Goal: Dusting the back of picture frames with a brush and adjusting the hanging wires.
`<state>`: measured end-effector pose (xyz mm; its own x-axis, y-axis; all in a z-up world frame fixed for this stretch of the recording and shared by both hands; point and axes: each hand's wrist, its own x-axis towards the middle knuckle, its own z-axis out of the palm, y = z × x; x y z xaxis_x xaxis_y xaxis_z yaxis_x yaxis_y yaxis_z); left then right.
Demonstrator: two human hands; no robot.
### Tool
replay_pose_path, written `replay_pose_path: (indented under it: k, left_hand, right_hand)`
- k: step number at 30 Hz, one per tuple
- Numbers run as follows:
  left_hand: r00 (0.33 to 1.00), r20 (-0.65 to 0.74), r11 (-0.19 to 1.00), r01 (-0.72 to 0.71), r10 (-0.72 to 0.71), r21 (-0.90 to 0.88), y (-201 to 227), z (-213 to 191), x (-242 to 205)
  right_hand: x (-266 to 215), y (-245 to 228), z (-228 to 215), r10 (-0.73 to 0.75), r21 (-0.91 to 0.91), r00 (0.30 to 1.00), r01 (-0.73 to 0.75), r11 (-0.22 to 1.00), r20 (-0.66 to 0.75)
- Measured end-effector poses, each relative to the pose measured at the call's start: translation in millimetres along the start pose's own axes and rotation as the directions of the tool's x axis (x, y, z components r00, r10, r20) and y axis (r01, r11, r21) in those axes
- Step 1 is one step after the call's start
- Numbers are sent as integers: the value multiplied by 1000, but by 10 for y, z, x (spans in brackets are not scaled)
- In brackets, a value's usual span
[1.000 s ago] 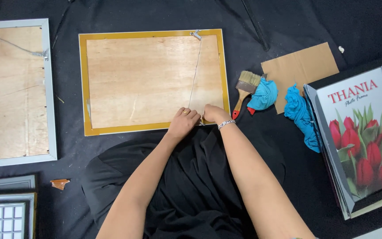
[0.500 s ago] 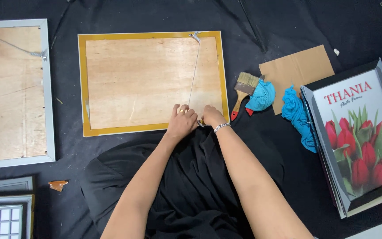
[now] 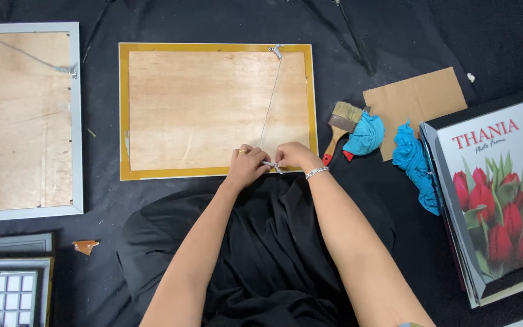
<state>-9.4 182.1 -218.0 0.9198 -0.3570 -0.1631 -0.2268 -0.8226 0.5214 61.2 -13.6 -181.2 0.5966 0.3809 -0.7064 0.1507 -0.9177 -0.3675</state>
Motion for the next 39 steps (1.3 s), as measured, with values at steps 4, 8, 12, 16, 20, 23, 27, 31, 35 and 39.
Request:
replay_pose_path:
  k: [4, 8, 12, 16, 20, 23, 27, 31, 35, 39]
  left_hand:
    - [1000, 3, 1000, -1, 1, 1, -73, 77, 47]
    - [1000, -13, 1000, 20, -20, -22, -39, 65, 35]
    - [999, -3, 997, 39, -39, -72, -16, -13, 17]
    - [999, -3, 998, 39, -39, -41, 28, -43, -15]
    - [999, -42, 1000, 31, -31, -2, -18, 77, 13]
    - [998, -53, 999, 29, -28, 14, -59, 120, 26]
    - [998, -57, 999, 27, -26, 21, -70, 122, 30]
    - [998, -64, 1000, 14, -13, 23, -51, 102, 24]
    - [997, -73, 1000, 19, -17, 23, -25, 91, 7]
    - [996, -83, 999, 31, -28, 32, -45, 138, 33]
  right_hand:
    - [131, -42, 89, -25, 10, 1000, 25, 1000, -19]
    - [67, -92, 80, 5, -43, 998, -8, 999, -60]
    - [38, -135, 19, 26, -94, 996, -34, 995, -84]
    - [74, -189, -67, 24, -173, 999, -31, 984, -41]
    - [141, -122, 0, 106, -40, 986, -102, 994, 125]
    - [163, -127, 8, 128, 129, 949, -171, 977, 287]
    - [1, -219, -286, 111, 175, 966, -154, 972, 234]
    - [57, -114, -153, 105, 19, 994, -105, 994, 15]
    - [129, -78, 61, -21, -54, 1000, 22, 998, 18]
    - [252, 30, 166, -3, -81, 999, -1, 997, -49]
